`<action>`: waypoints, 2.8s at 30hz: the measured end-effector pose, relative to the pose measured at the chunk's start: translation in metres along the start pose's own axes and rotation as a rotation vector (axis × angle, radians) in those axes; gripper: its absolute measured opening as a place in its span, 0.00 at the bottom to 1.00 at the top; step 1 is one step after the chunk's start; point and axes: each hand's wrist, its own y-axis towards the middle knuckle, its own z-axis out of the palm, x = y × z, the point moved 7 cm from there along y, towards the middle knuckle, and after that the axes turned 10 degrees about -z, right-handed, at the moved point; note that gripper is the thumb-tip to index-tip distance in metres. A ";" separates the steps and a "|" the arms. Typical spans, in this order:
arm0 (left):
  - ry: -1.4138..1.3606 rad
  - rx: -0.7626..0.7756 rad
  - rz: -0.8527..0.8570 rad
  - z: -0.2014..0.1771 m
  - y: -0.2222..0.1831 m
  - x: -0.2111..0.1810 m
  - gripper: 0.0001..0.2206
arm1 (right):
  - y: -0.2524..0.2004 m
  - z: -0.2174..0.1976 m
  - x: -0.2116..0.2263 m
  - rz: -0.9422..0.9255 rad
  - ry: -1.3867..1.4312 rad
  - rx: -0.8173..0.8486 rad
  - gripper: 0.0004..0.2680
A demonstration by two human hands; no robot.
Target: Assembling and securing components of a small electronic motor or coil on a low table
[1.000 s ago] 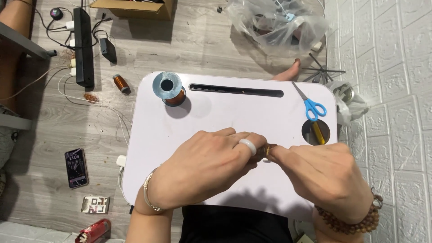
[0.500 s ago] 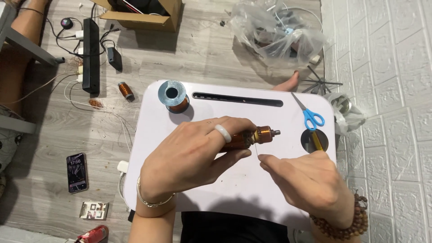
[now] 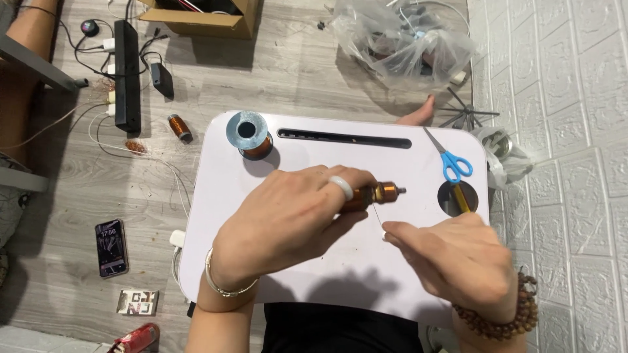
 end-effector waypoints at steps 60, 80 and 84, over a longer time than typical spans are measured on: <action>-0.277 -0.222 0.028 -0.017 -0.002 -0.007 0.16 | -0.023 0.022 -0.041 0.163 0.093 -0.212 0.04; 0.021 -0.027 0.015 0.003 -0.001 -0.014 0.09 | -0.007 0.008 -0.003 -0.114 -0.335 0.149 0.09; -0.008 0.011 0.044 0.007 -0.003 -0.013 0.12 | 0.003 0.006 -0.003 -0.070 -0.303 0.137 0.04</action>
